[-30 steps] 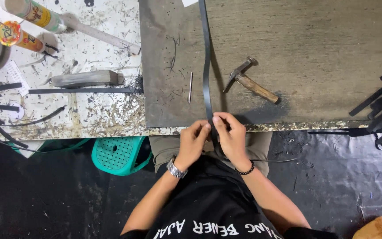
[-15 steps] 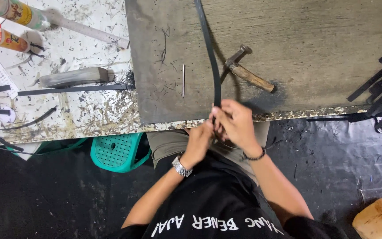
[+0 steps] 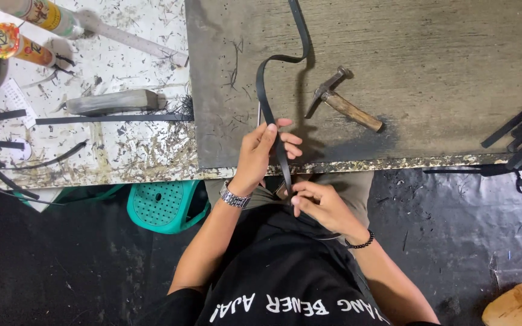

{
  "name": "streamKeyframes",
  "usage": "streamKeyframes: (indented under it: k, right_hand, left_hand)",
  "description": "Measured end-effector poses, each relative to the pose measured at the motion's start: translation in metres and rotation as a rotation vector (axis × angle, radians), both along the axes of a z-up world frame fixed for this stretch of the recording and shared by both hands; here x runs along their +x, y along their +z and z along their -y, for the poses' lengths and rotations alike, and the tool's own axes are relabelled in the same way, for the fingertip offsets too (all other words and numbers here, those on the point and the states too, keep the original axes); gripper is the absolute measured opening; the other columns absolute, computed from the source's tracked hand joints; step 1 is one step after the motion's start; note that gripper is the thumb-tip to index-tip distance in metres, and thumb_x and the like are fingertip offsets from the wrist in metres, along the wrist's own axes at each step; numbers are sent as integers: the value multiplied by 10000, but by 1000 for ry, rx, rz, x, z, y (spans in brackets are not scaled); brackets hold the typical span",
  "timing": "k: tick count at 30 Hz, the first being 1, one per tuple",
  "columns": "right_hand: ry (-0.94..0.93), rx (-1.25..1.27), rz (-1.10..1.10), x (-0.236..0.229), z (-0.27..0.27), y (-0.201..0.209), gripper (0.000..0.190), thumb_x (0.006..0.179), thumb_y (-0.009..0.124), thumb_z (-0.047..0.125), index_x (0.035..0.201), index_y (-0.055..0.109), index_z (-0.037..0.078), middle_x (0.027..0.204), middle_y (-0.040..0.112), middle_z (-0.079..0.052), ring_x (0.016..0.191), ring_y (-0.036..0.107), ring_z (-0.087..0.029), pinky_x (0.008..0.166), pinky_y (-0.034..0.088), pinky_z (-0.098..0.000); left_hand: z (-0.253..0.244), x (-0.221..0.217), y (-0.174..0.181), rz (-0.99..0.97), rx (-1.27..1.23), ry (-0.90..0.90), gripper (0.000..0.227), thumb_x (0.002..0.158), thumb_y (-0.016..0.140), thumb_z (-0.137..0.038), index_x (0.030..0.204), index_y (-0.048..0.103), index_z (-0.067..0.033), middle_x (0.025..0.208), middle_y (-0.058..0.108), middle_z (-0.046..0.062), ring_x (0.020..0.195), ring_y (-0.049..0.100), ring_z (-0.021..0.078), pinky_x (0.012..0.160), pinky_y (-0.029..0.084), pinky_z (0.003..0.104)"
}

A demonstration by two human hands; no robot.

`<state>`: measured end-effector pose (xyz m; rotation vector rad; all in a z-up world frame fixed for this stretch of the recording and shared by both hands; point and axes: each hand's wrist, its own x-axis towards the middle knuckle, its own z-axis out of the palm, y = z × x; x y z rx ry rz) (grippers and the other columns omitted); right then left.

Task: The person selects a long black leather strip and places it on a workbench. Using a nail and a hammer, they drive a series of nails along the length of the strip. After finishing, they place the strip aside and pick up another strip to repeat the process.

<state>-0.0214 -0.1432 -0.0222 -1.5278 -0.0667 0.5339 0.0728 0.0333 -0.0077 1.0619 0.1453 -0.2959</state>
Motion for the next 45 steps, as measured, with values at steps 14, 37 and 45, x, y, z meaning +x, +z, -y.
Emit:
streamKeyframes:
  k: [14, 37, 45]
  right_hand:
    - [-301, -188, 379, 85, -14, 31, 171, 1012, 737, 207, 995, 696, 42, 668, 692, -76, 589, 662, -91, 554, 528, -235]
    - [-298, -236, 733, 38, -9, 22, 159, 956, 757, 159, 1041, 822, 41, 835, 747, -91, 657, 685, -255, 551, 526, -321]
    - [-85, -431, 707, -15, -7, -55, 131, 883, 748, 8, 753, 736, 7, 637, 674, -181, 604, 660, -388, 492, 547, -405]
  left_hand:
    - [-5, -47, -13, 289, 568, -84, 218, 1028, 616, -132, 1181, 757, -66, 750, 765, 146, 761, 704, 145, 668, 568, 366]
    - [-19, -48, -8, 590, 438, -183, 230, 935, 659, 37, 1146, 743, -1, 1194, 747, 170, 1120, 672, 415, 1001, 499, 546]
    - [-35, -38, 29, 245, 153, -388, 429, 1007, 548, -254, 1374, 663, -64, 1204, 729, 117, 1107, 620, 188, 1031, 513, 451]
